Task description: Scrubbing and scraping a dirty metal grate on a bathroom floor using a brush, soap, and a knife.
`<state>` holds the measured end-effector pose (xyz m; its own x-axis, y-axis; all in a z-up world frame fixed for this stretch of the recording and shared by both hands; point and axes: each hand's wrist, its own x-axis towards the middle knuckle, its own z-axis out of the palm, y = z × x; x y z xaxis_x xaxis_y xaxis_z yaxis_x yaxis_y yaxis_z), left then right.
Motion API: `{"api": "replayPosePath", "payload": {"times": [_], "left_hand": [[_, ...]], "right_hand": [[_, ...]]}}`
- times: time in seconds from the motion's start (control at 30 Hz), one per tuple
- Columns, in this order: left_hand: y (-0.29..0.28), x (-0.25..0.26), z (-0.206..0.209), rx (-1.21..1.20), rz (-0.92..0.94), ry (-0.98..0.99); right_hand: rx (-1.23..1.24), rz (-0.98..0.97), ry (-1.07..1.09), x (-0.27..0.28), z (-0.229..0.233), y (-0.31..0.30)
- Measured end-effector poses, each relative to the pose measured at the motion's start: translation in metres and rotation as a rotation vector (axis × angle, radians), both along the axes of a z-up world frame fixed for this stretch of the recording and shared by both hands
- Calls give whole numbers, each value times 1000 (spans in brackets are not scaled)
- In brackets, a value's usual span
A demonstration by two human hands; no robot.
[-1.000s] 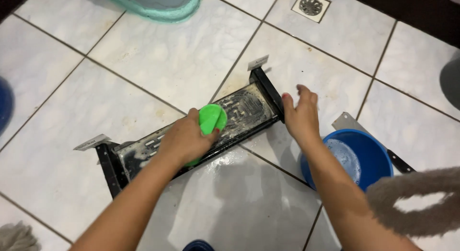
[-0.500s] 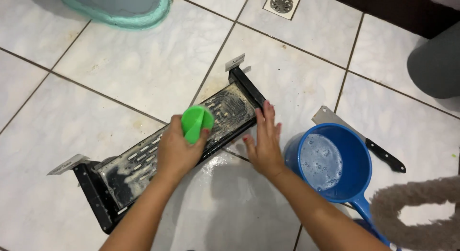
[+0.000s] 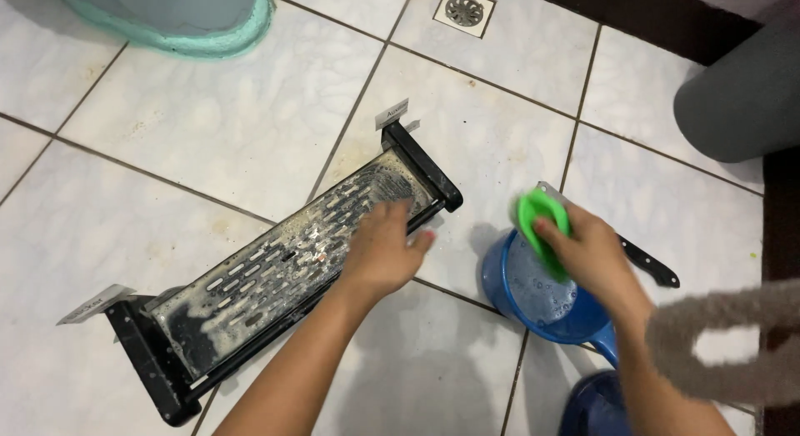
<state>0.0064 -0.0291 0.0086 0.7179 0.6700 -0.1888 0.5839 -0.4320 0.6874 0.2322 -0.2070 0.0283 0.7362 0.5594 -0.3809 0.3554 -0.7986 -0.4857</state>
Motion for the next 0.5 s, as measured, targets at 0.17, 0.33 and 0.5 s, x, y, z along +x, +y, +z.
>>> {"api": "replayPosePath", "payload": {"times": [0.17, 0.33, 0.5], "left_hand": [[2, -11, -22, -117, 30, 190], [1, -13, -24, -122, 33, 169], [4, -10, -27, -138, 56, 118]], "right_hand": [[-353, 172, -138, 57, -148, -62], [-288, 10, -193, 43, -202, -54], [1, -284, 396, 44, -107, -42]]}}
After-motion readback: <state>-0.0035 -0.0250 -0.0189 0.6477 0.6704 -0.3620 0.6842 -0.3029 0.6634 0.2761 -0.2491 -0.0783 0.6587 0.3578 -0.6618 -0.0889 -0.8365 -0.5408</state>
